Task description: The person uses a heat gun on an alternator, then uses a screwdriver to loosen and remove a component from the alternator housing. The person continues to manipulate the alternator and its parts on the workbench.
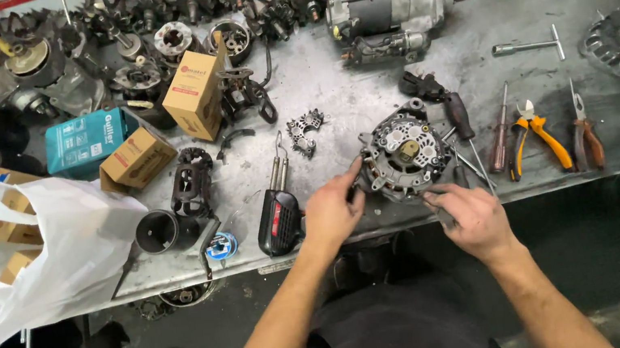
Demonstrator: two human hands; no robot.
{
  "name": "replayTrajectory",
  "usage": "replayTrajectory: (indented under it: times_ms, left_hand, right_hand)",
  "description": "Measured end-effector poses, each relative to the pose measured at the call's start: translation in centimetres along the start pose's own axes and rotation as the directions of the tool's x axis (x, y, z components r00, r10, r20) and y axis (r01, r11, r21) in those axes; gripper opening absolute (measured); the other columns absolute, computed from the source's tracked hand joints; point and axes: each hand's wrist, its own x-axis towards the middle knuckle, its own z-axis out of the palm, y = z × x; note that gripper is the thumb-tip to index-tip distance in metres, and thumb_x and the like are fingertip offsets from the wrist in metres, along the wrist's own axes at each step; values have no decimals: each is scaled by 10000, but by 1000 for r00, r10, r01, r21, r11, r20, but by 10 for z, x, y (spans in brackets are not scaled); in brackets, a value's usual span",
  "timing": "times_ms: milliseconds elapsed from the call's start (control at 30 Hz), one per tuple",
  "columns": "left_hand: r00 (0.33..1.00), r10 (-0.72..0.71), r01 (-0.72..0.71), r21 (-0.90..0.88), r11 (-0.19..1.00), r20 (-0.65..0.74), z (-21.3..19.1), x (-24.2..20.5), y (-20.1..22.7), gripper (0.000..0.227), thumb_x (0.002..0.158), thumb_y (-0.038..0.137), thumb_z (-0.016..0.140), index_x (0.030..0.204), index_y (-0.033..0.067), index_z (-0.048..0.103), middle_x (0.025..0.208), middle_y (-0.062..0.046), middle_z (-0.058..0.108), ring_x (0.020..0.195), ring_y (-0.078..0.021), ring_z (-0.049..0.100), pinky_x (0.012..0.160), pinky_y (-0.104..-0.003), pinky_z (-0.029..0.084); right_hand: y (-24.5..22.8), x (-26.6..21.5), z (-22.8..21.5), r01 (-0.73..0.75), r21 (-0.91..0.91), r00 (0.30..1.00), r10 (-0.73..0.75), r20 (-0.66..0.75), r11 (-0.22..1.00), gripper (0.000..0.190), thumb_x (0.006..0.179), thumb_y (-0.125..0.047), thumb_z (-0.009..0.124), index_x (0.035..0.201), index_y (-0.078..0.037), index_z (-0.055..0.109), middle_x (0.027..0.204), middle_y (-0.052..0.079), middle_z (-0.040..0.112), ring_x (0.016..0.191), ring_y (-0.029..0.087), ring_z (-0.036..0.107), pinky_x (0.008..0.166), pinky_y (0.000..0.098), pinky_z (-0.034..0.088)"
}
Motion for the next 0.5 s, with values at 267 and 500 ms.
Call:
replayTrajectory:
  times_ms: [267,500]
  left_hand:
    - [926,-353,377,-301,876,135,9,3,6,594,811,208,695,1397,130,631,752,-165,703,601,-277,696,636,-390,566]
    - [964,-247,263,-247,933,97,-6,-5,49,843,690,302,861,1404,79,473,1048,-229,725,933,-414,708,782,-486,562]
  right_hand:
    - [-28,23,1,-86,-68,990,93,103,994,258,787,-134,788,1044,-136,766,1148,123,716,846,330,716,699,414,557]
    - [-32,21,3,-171,117,982,179,-59,978,298,855,-123,751,1151,-100,722,1244,128,693,1017,333,727,853,396,592]
